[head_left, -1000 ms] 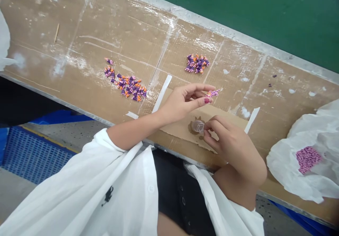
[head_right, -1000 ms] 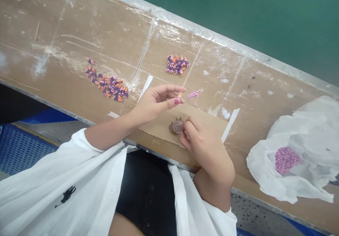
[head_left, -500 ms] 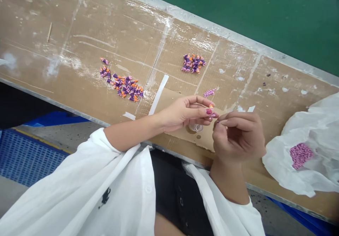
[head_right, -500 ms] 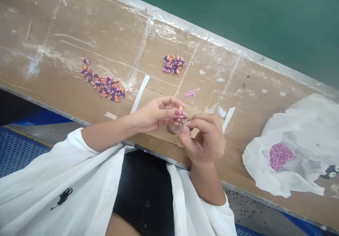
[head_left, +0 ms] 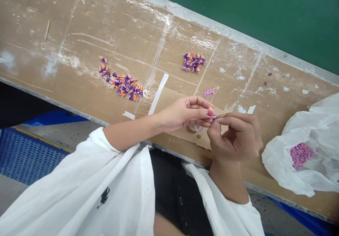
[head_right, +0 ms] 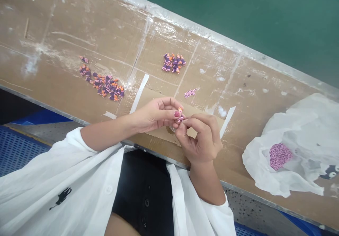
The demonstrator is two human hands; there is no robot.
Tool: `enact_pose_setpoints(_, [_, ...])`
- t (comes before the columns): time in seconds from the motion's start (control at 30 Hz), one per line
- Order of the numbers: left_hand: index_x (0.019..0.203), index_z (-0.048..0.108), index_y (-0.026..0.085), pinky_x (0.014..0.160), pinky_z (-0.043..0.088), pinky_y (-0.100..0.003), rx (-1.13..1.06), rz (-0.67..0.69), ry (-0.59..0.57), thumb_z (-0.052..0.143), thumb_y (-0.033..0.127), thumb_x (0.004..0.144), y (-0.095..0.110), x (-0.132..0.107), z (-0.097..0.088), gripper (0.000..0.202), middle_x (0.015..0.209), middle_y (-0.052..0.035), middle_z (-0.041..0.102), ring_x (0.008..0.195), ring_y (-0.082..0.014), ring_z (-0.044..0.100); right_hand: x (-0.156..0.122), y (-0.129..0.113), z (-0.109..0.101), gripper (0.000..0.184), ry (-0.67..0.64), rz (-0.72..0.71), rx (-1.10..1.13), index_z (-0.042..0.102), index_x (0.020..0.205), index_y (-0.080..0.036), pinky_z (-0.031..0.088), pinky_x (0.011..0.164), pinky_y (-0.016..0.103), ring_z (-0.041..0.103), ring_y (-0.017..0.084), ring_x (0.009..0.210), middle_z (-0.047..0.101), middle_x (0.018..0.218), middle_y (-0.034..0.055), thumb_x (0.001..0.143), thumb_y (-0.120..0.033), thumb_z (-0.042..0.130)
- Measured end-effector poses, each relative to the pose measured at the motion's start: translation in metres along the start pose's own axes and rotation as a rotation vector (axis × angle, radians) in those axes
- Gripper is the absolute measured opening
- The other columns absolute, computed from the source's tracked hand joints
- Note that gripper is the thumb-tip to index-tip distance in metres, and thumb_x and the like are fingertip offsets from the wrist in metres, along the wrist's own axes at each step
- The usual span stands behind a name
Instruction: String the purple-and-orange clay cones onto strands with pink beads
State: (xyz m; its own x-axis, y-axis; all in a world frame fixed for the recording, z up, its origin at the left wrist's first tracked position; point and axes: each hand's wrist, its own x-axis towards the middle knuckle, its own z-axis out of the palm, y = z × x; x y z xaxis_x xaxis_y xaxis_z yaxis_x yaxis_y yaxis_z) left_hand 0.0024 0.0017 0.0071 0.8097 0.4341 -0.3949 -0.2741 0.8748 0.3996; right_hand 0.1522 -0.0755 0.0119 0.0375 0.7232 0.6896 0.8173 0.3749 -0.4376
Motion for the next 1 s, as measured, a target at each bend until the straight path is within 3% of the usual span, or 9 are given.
enact_pose_setpoints(0.17, [0.092, 0.062, 0.013, 0.088, 0.057, -0.031, 0.025, 0.037, -0.011, 0.095, 0.037, 0.065, -0.0021, 0.0000, -0.0003, 0.049, 0.077, 0.0041, 0.072, 0.074, -0.0064, 0.069, 0.0005, -0.0010, -0.0033, 0.024, -0.024, -0.024, -0.043, 0.061, 0.086, -0.022, 0.053, 0.058, 0.027, 0.064, 0.013, 0.065, 0.065, 0.077, -0.0013, 0.080, -0.002, 0.072])
enact_pose_setpoints(0.43, [0.090, 0.060, 0.013, 0.078, 0.057, -0.025, 0.077, 0.052, -0.011, 0.095, 0.041, 0.062, 0.0011, -0.0020, 0.0019, 0.053, 0.075, 0.0052, 0.072, 0.072, -0.0052, 0.069, 0.0038, -0.0068, -0.0043, 0.027, -0.028, -0.017, -0.027, 0.060, 0.084, -0.021, 0.054, 0.061, 0.024, 0.063, 0.011, 0.065, 0.065, 0.077, -0.0020, 0.078, 0.003, 0.070])
enact_pose_setpoints(0.8, [0.094, 0.059, 0.012, 0.066, 0.049, -0.021, 0.076, 0.039, 0.010, 0.095, 0.045, 0.062, -0.0058, -0.0014, 0.0002, 0.058, 0.075, 0.0058, 0.070, 0.062, -0.0029, 0.065, 0.0012, -0.0038, -0.0022, 0.022, -0.025, -0.057, -0.044, 0.062, 0.090, -0.021, 0.057, 0.063, 0.025, 0.067, 0.012, 0.068, 0.067, 0.079, -0.0011, 0.083, -0.003, 0.071])
enact_pose_setpoints(1.0, [0.093, 0.062, 0.013, 0.067, 0.052, -0.021, 0.070, 0.111, -0.119, 0.092, 0.039, 0.073, -0.0050, -0.0036, 0.0013, 0.044, 0.082, 0.0016, 0.073, 0.066, -0.0041, 0.067, -0.0047, -0.0068, -0.0008, 0.028, 0.072, -0.082, 0.013, 0.062, 0.104, -0.023, 0.060, 0.068, 0.028, 0.071, 0.015, 0.070, 0.068, 0.083, -0.0007, 0.085, -0.004, 0.070])
